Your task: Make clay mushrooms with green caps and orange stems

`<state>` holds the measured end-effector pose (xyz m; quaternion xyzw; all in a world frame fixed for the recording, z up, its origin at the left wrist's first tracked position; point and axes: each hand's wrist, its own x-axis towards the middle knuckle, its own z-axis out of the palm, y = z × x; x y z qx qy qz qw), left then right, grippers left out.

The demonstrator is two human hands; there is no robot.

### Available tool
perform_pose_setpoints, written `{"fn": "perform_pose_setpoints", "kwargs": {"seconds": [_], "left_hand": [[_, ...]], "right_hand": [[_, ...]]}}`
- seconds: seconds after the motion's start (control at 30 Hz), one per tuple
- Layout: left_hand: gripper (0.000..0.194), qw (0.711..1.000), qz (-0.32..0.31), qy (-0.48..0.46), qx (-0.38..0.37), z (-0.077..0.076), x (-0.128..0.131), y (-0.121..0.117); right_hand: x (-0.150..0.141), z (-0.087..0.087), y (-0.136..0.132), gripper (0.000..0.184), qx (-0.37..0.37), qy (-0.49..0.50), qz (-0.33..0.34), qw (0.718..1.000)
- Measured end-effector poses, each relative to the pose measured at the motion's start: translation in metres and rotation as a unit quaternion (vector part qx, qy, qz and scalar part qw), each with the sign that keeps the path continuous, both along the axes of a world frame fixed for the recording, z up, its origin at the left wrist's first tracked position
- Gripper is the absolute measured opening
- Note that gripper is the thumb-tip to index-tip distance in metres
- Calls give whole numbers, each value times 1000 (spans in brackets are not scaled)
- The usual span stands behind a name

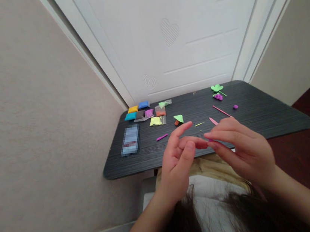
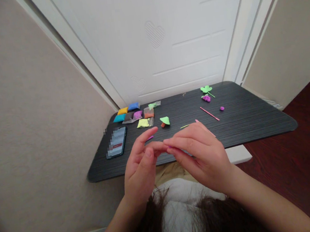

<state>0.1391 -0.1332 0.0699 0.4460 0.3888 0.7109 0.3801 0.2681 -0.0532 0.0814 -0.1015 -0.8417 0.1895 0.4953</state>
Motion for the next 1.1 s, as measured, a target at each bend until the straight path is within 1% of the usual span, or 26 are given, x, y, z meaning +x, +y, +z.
{"fn": "perform_pose_setpoints", "kwargs": {"seconds": [0.23, 0.4, 0.57, 0.77, 0.87, 0.97, 1.1], "left_hand": [[32, 1000, 10, -1, 2, 0, -3, 1], [31, 999, 35, 4, -5, 0, -5, 2], [28, 999, 39, 6, -8, 0, -6, 2], [26, 999, 48, 6, -14, 0, -6, 3], [26, 999, 45, 4, -13, 0, -6, 3], [26, 999, 39, 5, -11, -1, -6, 3], [26, 999, 39, 8, -11, -1, -6, 3]], "right_hand": [[2, -4, 2, 35, -20, -4, -15, 1000], [2, -7, 5, 28, -45, 2, -36, 998], [0, -9, 6, 18, -66, 28, -30, 997], [-2, -14, 7, 13, -96, 57, -22, 993], [-3, -16, 8, 11, -91, 52, -34, 994], [-1, -15, 8, 15, -70, 30, -49, 996], [1, -13, 8, 16, -70, 23, -47, 996]]}}
